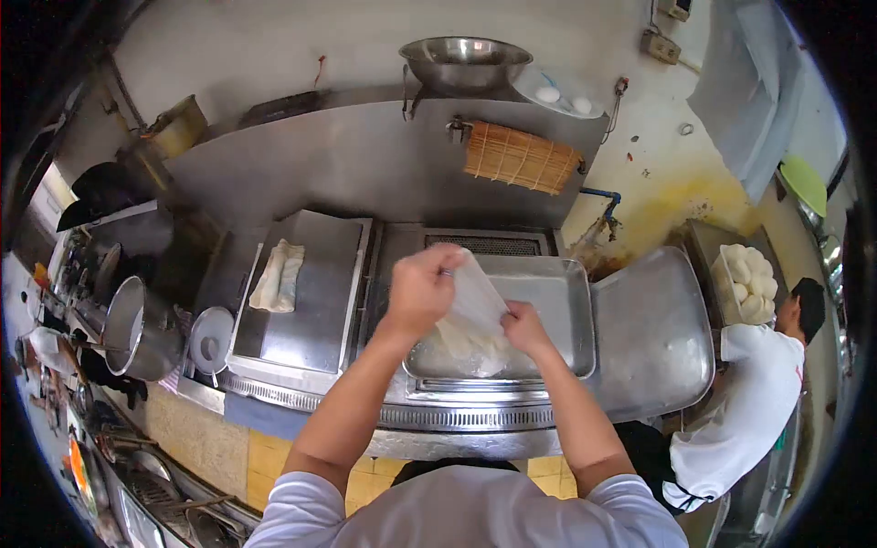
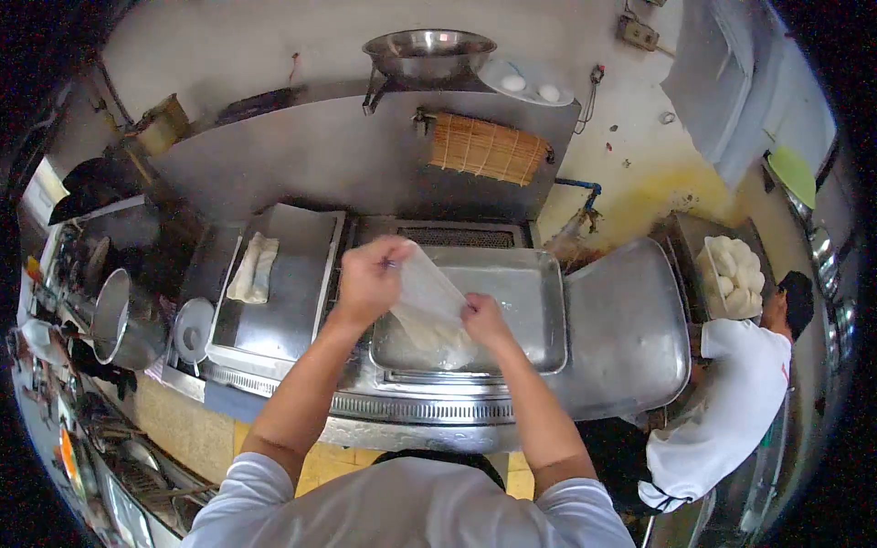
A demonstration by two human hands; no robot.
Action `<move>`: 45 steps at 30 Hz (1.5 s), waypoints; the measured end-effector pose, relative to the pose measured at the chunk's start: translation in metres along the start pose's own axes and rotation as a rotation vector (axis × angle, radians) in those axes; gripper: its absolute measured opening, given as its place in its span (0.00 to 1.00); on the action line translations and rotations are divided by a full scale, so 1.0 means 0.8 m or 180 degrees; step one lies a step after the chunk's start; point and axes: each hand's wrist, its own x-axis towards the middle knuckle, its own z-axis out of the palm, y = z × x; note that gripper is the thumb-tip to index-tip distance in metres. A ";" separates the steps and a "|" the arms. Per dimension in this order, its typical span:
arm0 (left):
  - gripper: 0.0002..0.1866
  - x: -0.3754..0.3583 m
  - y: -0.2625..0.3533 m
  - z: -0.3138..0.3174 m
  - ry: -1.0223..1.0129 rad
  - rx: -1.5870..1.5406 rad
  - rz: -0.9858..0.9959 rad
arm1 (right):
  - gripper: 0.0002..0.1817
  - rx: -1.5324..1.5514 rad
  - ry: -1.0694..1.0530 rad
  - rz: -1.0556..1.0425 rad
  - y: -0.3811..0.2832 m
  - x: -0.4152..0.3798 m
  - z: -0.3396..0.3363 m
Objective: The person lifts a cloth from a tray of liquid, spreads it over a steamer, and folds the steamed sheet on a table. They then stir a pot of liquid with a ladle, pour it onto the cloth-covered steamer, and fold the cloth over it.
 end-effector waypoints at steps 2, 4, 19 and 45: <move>0.12 0.009 0.019 -0.029 0.0188 0.0292 -0.0193 | 0.15 -0.0618 0.0121 -0.0061 0.073 -0.013 -0.019; 0.10 0.007 0.021 -0.037 0.0288 0.0422 -0.0325 | 0.16 -0.1173 0.0082 0.0112 0.108 -0.021 -0.041; 0.11 -0.004 -0.016 -0.067 0.0569 0.0639 -0.0267 | 0.11 -0.1206 0.0064 0.0327 0.094 -0.006 -0.008; 0.06 -0.009 -0.023 -0.040 0.0758 0.0250 -0.0340 | 0.14 -0.1046 -0.0234 -0.0241 0.076 -0.008 0.000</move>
